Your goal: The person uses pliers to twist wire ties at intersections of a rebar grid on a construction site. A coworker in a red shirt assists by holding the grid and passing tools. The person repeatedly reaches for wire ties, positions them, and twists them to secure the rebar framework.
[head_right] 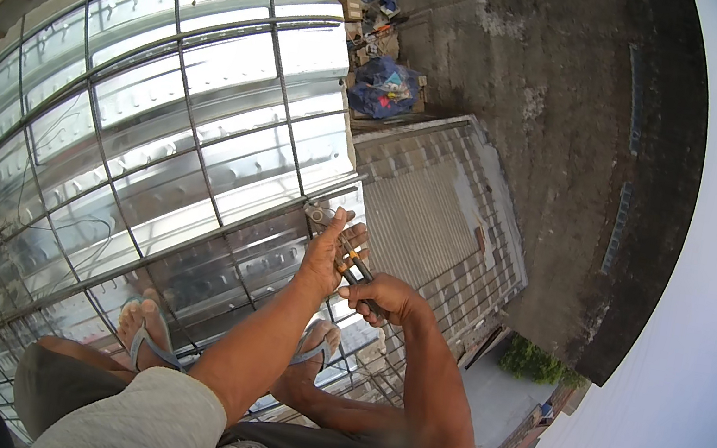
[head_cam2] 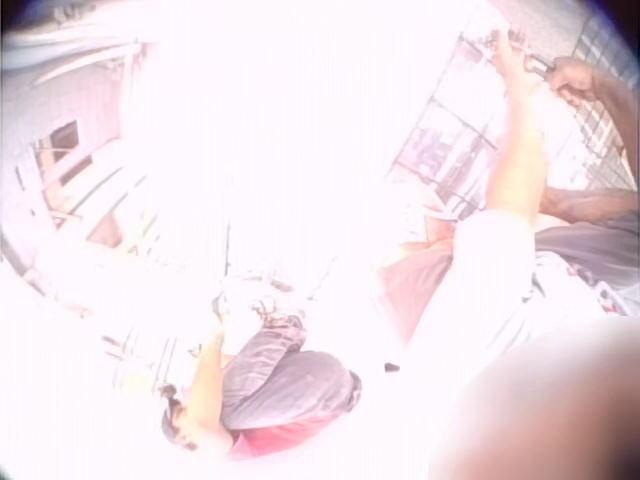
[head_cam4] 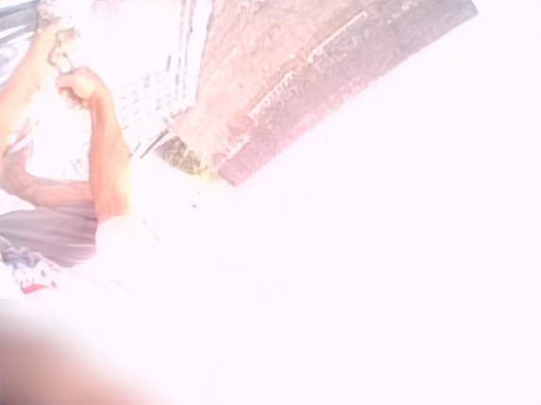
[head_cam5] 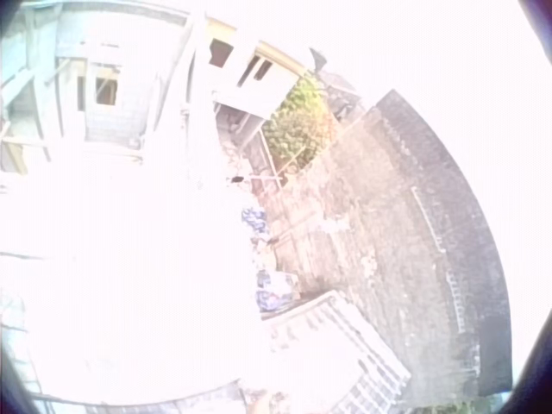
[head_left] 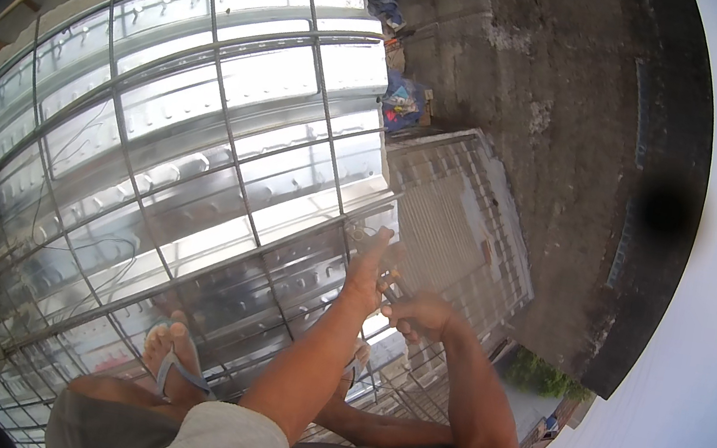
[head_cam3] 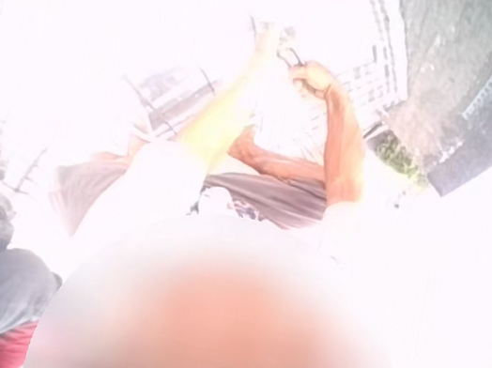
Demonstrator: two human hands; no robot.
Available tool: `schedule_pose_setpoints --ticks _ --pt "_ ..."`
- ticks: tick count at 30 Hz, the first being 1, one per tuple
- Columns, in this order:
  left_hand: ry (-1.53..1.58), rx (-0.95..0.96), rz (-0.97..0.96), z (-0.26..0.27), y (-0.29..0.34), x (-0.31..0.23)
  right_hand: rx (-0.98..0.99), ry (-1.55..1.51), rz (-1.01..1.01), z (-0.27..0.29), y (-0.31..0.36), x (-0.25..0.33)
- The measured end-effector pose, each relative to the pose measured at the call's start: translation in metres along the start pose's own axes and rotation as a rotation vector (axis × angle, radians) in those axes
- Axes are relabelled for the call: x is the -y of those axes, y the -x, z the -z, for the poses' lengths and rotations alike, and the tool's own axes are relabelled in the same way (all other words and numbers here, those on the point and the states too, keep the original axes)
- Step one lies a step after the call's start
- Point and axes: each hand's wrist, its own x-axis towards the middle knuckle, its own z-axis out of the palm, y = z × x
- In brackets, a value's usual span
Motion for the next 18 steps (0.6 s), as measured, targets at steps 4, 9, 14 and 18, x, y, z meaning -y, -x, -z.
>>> schedule_pose_setpoints --ticks 4,9,14,18 --pt "0.13 0.126 0.085 0.003 -0.001 -0.007 -0.197 0.164 0.113 -0.01 0.001 -0.008" --pt "0.082 -0.252 -0.012 -0.026 -0.016 0.01 -0.969 0.835 0.282 -0.052 -0.004 -0.024" --pt "-0.164 -0.338 -0.107 -0.009 -0.014 0.018 -0.934 0.802 0.348 -0.064 -0.007 -0.024" --pt "-0.151 -0.108 -0.208 0.015 -0.002 0.02 -0.265 0.052 0.096 -0.03 0.009 -0.011"
